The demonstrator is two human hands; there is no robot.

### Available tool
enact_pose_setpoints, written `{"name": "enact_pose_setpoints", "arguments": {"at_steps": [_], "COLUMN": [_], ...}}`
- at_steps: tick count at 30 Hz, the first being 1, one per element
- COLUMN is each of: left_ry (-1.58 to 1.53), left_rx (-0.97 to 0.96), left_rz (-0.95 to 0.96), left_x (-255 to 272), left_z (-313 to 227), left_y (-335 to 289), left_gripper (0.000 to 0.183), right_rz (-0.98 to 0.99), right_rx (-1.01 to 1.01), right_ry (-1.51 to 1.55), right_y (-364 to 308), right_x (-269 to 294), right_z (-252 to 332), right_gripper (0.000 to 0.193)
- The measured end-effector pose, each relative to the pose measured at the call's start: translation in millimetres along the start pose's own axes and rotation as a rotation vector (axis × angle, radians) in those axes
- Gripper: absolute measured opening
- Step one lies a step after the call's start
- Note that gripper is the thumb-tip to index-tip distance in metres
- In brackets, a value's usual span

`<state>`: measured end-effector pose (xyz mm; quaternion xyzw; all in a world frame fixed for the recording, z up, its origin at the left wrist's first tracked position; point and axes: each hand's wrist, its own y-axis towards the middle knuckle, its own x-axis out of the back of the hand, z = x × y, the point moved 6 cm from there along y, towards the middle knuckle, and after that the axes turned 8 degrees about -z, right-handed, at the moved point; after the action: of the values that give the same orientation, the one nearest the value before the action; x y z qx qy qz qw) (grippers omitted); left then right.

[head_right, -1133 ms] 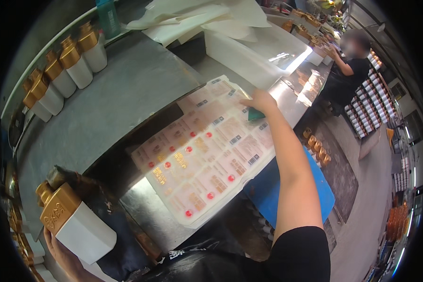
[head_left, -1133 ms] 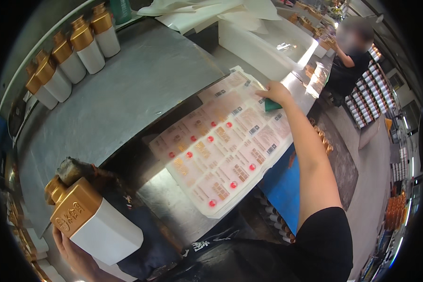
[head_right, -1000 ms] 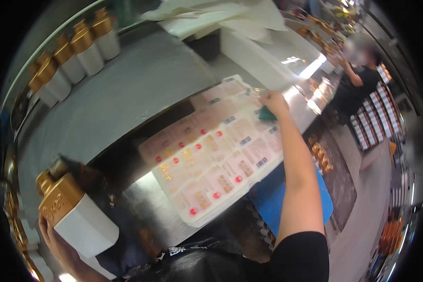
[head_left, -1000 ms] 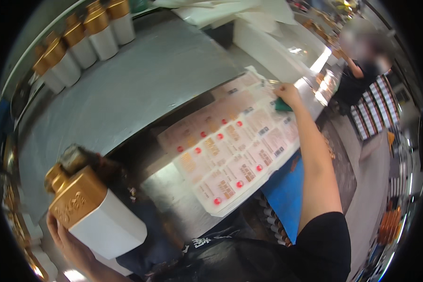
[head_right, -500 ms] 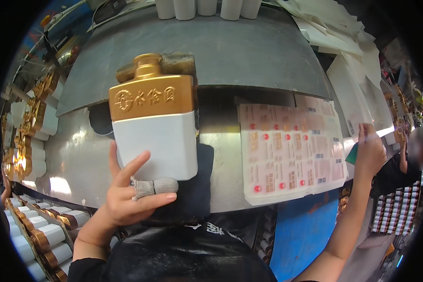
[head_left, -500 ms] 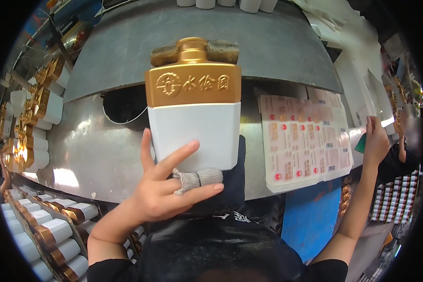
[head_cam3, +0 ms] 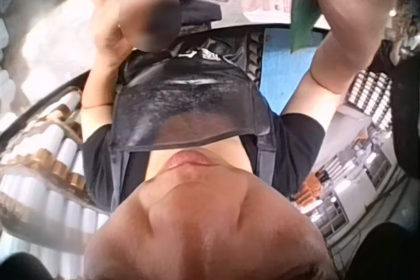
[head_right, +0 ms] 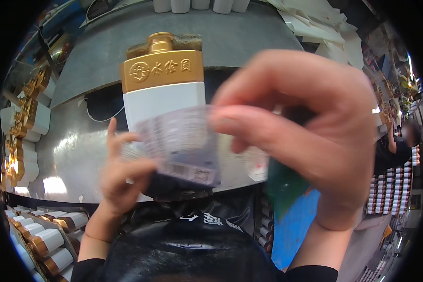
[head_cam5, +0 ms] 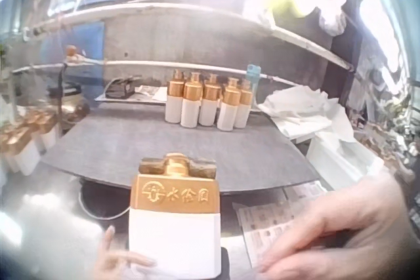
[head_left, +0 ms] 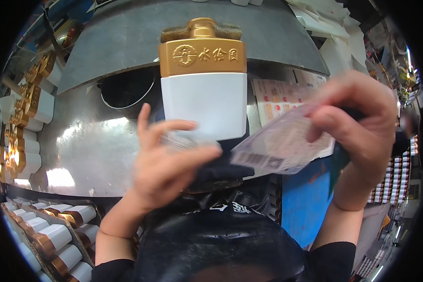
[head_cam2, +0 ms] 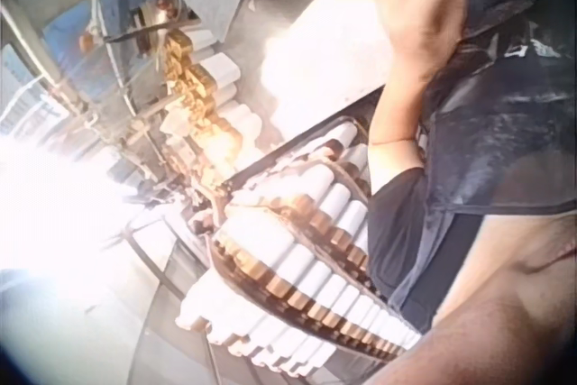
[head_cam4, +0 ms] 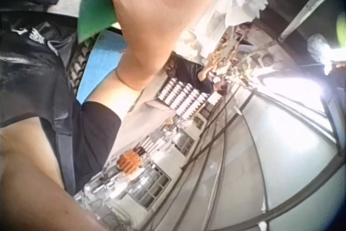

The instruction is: The person applies adhesive labels to the sides of gold and white bottles. They pick up a bottle, smooth a label onto its surface, and then place it on a nearby tray. The process is repeated for multiple bottles in a continuous workflow.

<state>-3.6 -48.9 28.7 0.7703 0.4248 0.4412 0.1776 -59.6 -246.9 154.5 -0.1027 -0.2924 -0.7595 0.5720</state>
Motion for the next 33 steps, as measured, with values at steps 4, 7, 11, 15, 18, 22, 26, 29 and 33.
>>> {"name": "enact_pose_setpoints", "arguments": {"at_steps": [4, 7, 11, 15, 18, 22, 26, 29, 33], "left_ry": [-0.372, -0.326, -0.066, -0.348, -0.201, -0.265, -0.434, -0.374, -0.099], "left_rx": [0.366, 0.384, 0.423, 0.492, 0.400, 0.453, 0.516, 0.503, 0.424], "left_rz": [-0.454, -0.285, -0.212, -0.293, -0.276, -0.252, -0.294, -0.340, -0.359], "left_x": [25.9, 7.5, -9.4, -9.0, -8.3, -10.2, -5.3, -11.9, -9.8], "left_z": [35.5, 33.9, 37.5, 45.5, 47.4, 51.9, 53.7, 49.0, 52.8], "left_y": [-7.3, 15.6, 21.8, 30.3, 45.9, 41.6, 40.5, 48.5, 53.9], "left_gripper": [0.040, 0.074, 0.091, 0.098, 0.095, 0.092, 0.086, 0.080, 0.075], "right_rz": [0.246, 0.241, -0.106, -0.264, -0.080, -0.040, -0.022, -0.075, -0.119], "right_rx": [-0.099, -0.055, 0.280, -0.088, -0.240, -0.168, -0.211, -0.256, -0.229], "right_ry": [0.082, -0.161, -0.690, -0.235, -0.078, -0.178, -0.086, -0.027, -0.142], "right_y": [31.6, 39.8, 41.9, 21.5, 6.0, -10.0, -4.6, 5.0, 16.4], "right_x": [-58.6, -71.3, -57.0, -35.7, -46.7, -70.5, -62.2, -57.2, -62.3], "right_z": [-46.2, -63.9, -53.2, -76.5, -96.8, -103.7, -108.5, -108.5, -106.0], "right_gripper": [0.015, 0.017, 0.020, 0.021, 0.062, 0.103, 0.091, 0.080, 0.069]}}
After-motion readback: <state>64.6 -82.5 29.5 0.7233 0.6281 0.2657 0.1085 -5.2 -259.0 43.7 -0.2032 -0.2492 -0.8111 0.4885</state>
